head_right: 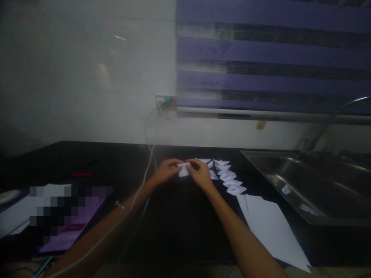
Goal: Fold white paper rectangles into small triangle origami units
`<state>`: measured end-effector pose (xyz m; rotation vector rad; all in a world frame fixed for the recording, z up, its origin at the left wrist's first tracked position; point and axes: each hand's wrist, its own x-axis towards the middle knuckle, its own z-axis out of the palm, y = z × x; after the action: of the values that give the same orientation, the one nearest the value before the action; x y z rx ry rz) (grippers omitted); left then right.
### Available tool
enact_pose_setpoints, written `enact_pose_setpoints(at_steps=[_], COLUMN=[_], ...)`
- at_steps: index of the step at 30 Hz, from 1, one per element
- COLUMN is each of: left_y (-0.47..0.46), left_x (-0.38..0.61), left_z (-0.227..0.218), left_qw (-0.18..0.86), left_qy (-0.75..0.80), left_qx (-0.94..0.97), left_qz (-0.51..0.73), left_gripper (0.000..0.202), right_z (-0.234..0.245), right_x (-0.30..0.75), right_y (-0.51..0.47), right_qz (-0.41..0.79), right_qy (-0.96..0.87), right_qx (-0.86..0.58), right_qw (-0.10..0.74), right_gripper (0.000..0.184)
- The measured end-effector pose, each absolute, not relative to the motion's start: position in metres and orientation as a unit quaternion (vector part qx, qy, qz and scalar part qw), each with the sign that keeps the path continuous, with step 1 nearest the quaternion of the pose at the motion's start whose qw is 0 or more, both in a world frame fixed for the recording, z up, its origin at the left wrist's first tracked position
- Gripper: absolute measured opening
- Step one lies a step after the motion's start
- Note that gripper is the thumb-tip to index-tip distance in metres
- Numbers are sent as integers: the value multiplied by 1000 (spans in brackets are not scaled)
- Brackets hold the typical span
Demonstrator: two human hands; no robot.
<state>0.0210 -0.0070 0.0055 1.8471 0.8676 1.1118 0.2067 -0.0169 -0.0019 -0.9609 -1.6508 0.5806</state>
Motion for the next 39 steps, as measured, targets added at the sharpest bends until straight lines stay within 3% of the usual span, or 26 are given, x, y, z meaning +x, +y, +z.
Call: enact_pose_setpoints(at_steps=[9,21,32,39], left_y=[-5,3,5,6], left_x=[25,31,29,30], left_z=[4,-4,-3,-2], left_qw=[412,464,479,478], left_qy=[366,320,317,320], left_qx=[698,652,639,628], left_qz=[457,507,512,524], left_gripper=[37,34,33,29], right_z=[4,7,7,8], right_x=[200,205,207,210], right_y=[-26,-26,-31,-26], right_qz=[173,391,231,330], right_qy=[-712,-612,-685,-653], right_qx=[-394,-399,-402,-397], right_qw=[555,559,561,554], right_gripper=[22,35,29,25])
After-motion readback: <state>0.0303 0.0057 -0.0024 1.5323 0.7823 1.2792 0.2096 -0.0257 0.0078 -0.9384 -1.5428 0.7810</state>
